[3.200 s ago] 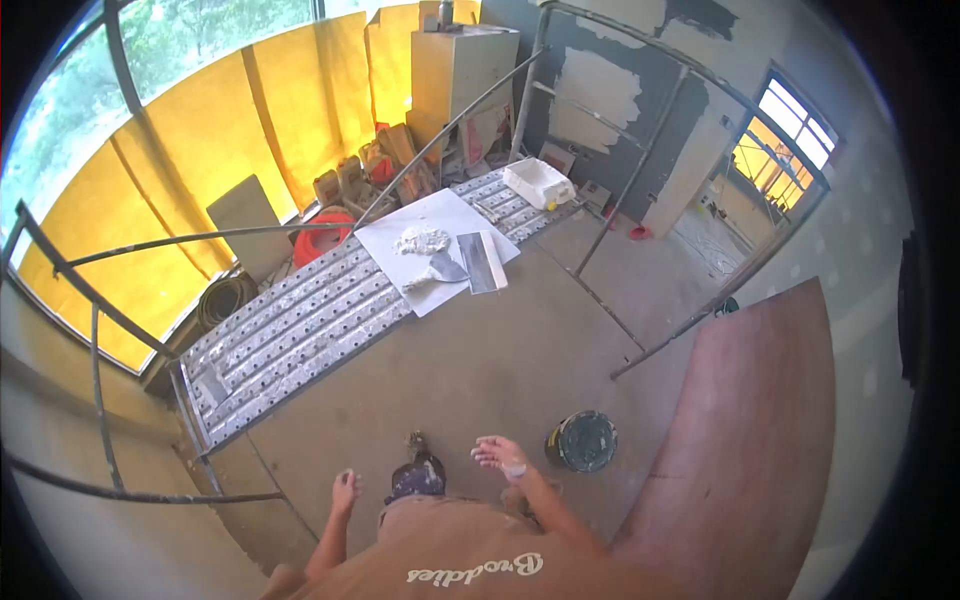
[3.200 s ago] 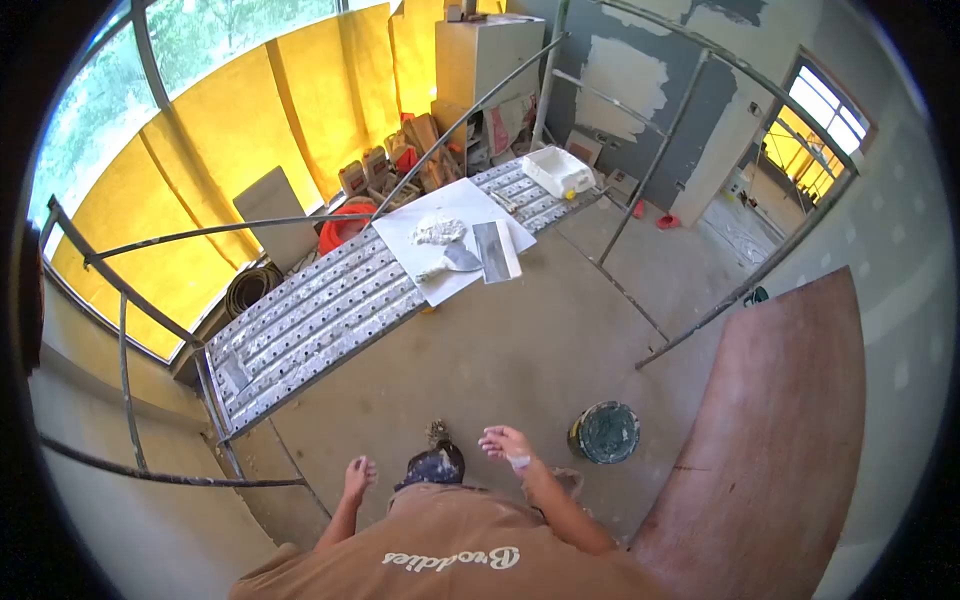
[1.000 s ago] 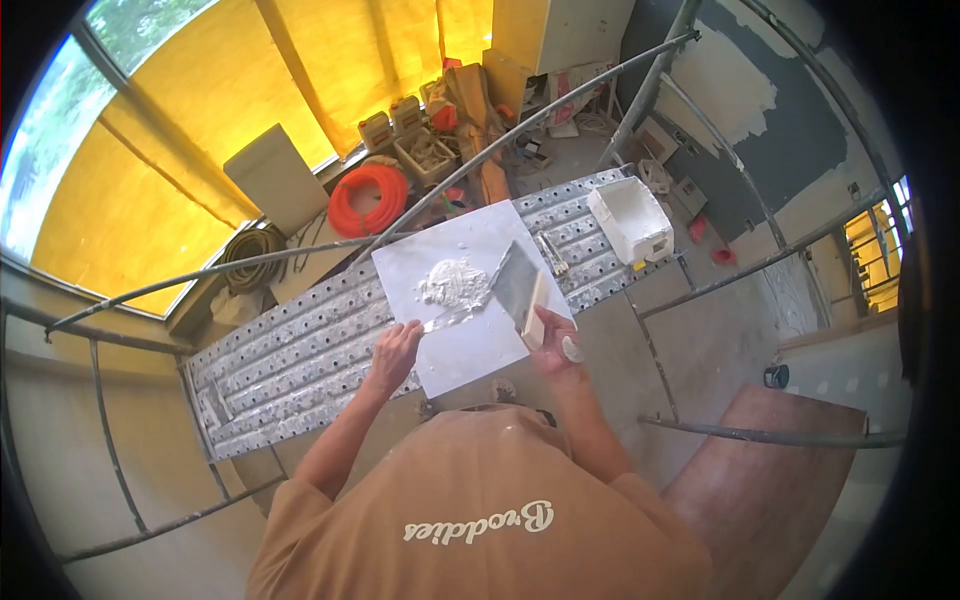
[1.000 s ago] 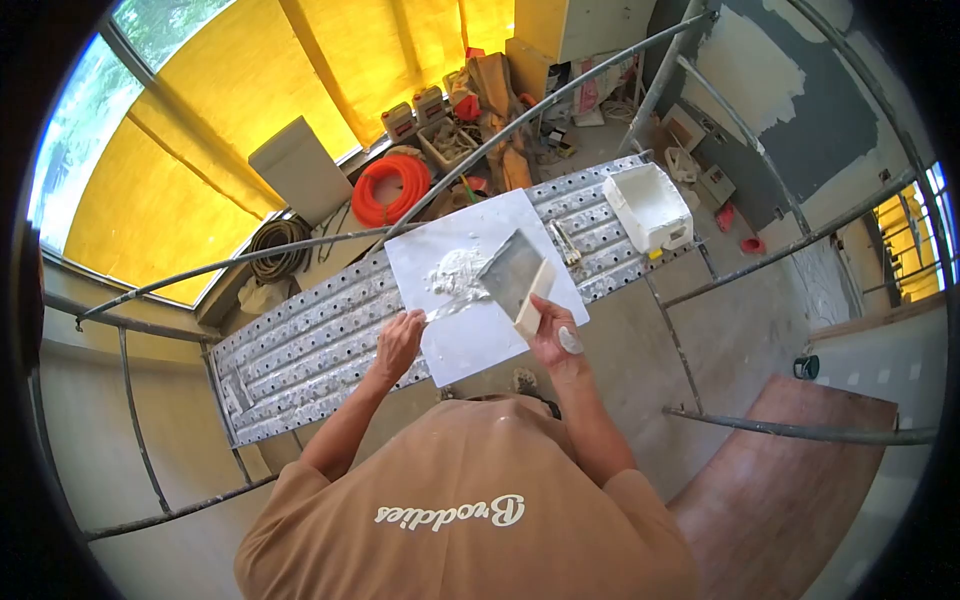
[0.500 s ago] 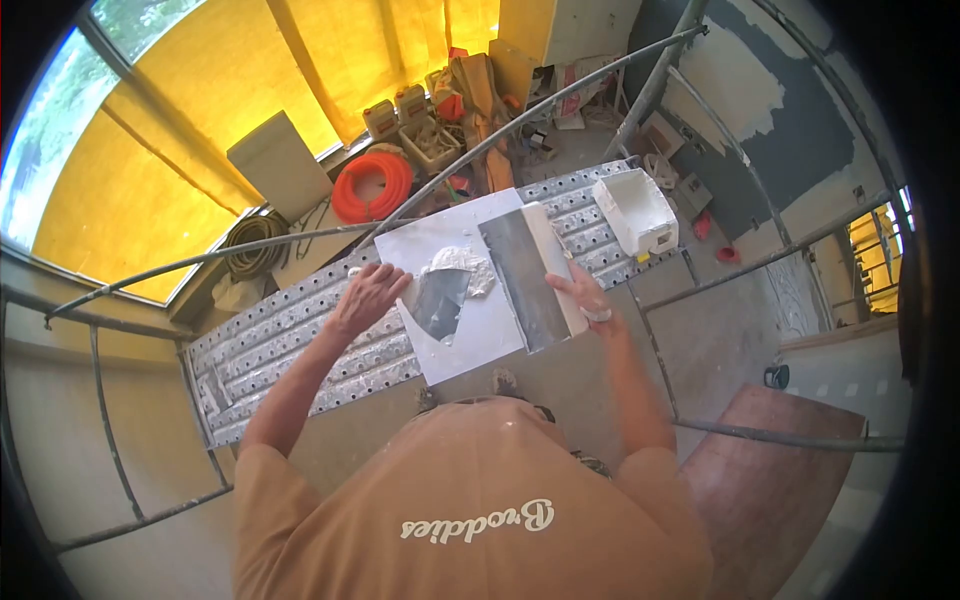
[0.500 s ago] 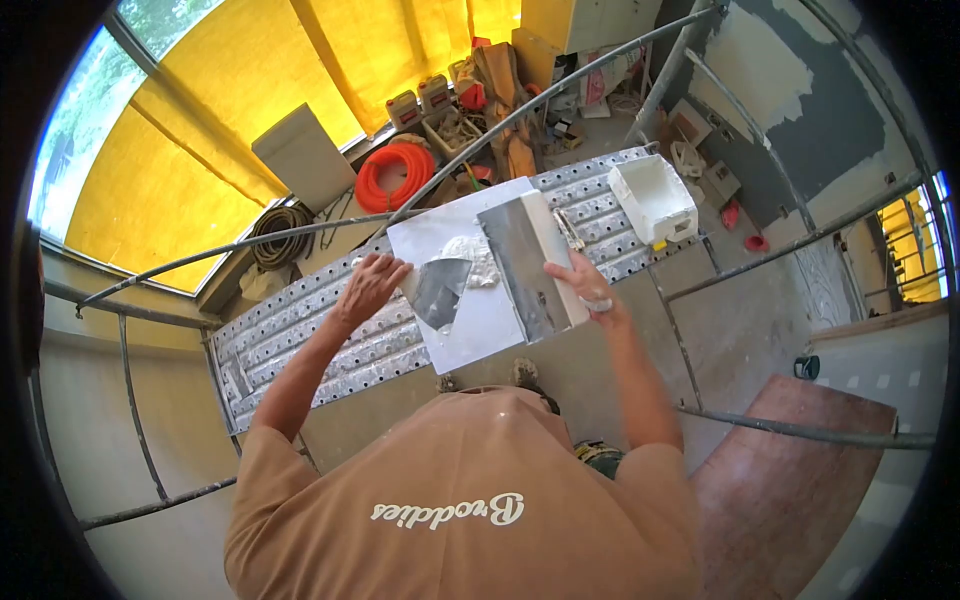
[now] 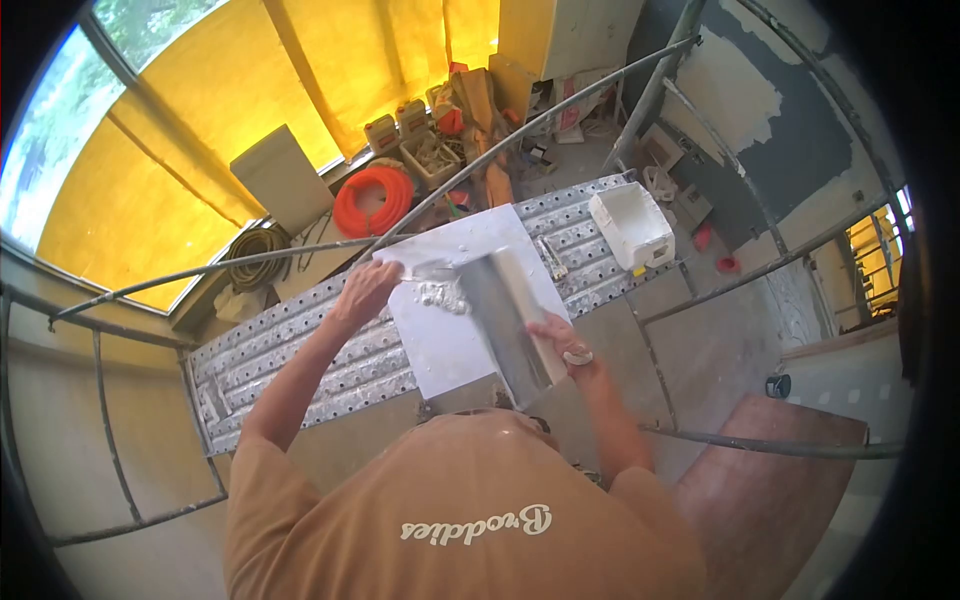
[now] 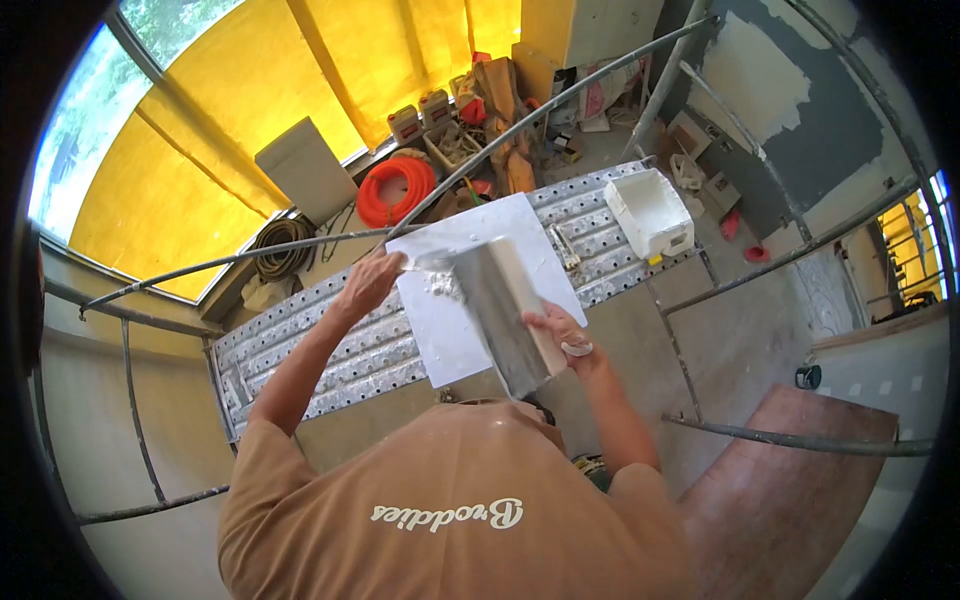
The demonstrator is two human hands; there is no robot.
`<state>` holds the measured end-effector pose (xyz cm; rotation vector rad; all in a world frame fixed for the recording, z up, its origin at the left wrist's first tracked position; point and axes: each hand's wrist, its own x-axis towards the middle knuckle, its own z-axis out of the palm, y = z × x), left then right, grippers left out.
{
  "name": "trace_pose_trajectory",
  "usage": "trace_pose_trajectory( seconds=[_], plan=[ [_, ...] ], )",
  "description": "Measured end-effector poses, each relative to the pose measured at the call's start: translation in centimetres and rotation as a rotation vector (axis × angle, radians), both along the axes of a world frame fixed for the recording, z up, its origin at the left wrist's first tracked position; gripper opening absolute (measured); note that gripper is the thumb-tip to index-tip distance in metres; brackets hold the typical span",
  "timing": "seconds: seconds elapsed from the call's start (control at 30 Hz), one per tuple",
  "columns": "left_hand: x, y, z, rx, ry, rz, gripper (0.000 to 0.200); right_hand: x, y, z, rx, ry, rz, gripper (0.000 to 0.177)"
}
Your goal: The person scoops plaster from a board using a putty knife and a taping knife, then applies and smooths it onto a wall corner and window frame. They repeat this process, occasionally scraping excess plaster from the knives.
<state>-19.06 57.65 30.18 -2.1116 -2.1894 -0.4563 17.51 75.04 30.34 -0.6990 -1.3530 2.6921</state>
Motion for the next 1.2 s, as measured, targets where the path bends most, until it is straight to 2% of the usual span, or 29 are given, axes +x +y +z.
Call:
trace_pose_trajectory(
  seconds=[0.03,0.07,0.1,0.17,0.2,0.23,0.3,0.33,0.37,0.4,0.43,0.47,0.5,0.57,0.6,0.7,0.77,0.83,0.87,0.9,1.0,1.03,1.1,1.13,1.2],
  plan=[
    [0.4,-0.6,-0.5,-0.006,-0.182,0.043,0.014,0.1,0.2,0.3,-0.092,0.038,-0.199,0.061],
    [0.7,-1.5,-0.8,-0.106,-0.321,0.098,0.017,-0.6,-0.2,0.5,0.041,0.079,-0.461,0.052],
    [1.3,-2.1,-0.5,-0.205,-0.459,0.152,0.021,-0.7,0.3,-0.5,0.054,0.083,-0.465,0.052],
    [2.2,-3.0,-0.6,-0.433,-1.108,0.196,0.026,-1.1,1.3,-3.4,0.486,0.168,-0.769,0.044],
    [2.9,-3.6,-0.4,-0.538,-1.136,0.231,0.028,-1.6,0.5,-1.5,0.396,0.197,-0.837,0.034],
    [4.2,-4.1,0.1,-0.540,-1.363,0.204,0.031,-1.7,-0.1,0.0,0.400,0.198,-0.827,0.034],
    [5.3,-4.8,-1.7,-0.615,-1.571,0.202,0.031,-1.7,-1.5,1.9,0.713,0.092,-0.742,0.021],
    [6.4,-4.9,-1.4,-0.604,-1.586,0.217,0.031,-1.2,-2.2,1.9,0.722,-0.010,-0.658,0.011],
    [7.4,-4.6,-0.9,-0.580,-1.710,0.208,0.030,-1.4,-2.9,2.1,0.723,-0.009,-0.634,0.011],
    [8.0,-4.3,-0.5,-0.547,-1.831,0.193,0.028,-1.9,-3.6,2.5,1.015,0.116,-0.550,0.013],
    [8.1,-4.1,-1.0,-0.530,-1.843,0.201,0.028,-2.2,-4.3,2.9,1.299,0.248,-0.456,0.016],
    [8.2,-3.8,-1.7,-0.512,-1.890,0.187,0.026,-2.2,-4.8,3.1,1.105,0.282,-0.318,0.033],
    [8.3,-3.6,-1.9,-0.495,-1.936,0.170,0.024,-2.5,-5.1,3.1,1.109,0.282,-0.303,0.033],
    [8.4,-3.6,-2.2,-0.444,-1.967,0.171,0.023,-2.9,-5.5,2.8,1.349,0.343,-0.210,0.046],
    [8.3,-3.9,-2.4,-0.423,-1.950,0.143,0.023,-3.1,-5.1,1.6,1.460,0.346,-0.201,0.046],
    [8.3,-5.0,-1.3,-0.402,-1.891,0.121,0.022,-3.3,-4.1,-1.5,1.416,0.235,-0.261,0.046],
    [8.3,-6.1,0.4,-0.331,-1.938,0.131,0.023,-3.3,-2.9,-2.9,1.387,0.261,-0.337,0.045],
    [7.7,-7.3,0.3,-0.280,-1.966,0.120,0.023,-2.2,-1.1,-4.2,1.517,0.137,-0.295,0.042],
    [7.6,-7.8,0.2,-0.222,-1.995,0.111,0.024,-1.4,-0.6,-4.9,1.633,0.065,-0.301,0.031],
    [7.2,-7.8,-0.2,-0.213,-1.988,0.109,0.024,-1.0,-0.3,-4.6,1.638,0.075,-0.305,0.031],
    [7.7,-8.2,-3.0,-0.173,-1.703,0.320,0.031,-0.1,-2.8,-1.3,1.562,-0.165,-0.405,0.034],
    [8.4,-8.2,-3.2,-0.178,-1.702,0.326,0.031,0.0,-4.2,0.0,1.554,-0.167,-0.404,0.034],
    [9.4,-7.9,-3.3,-0.268,-1.549,0.490,0.034,-0.4,-6.5,1.3,1.601,-0.066,-0.252,0.034],
    [10.4,-7.5,-1.0,-0.351,-1.516,0.563,0.033,-0.9,-7.8,1.0,1.684,-0.040,-0.186,0.034],
    [12.4,-7.4,-1.9,-0.321,-1.493,0.534,0.031,-2.8,-9.8,-1.6,1.757,-0.073,-0.165,0.033]
  ],
)
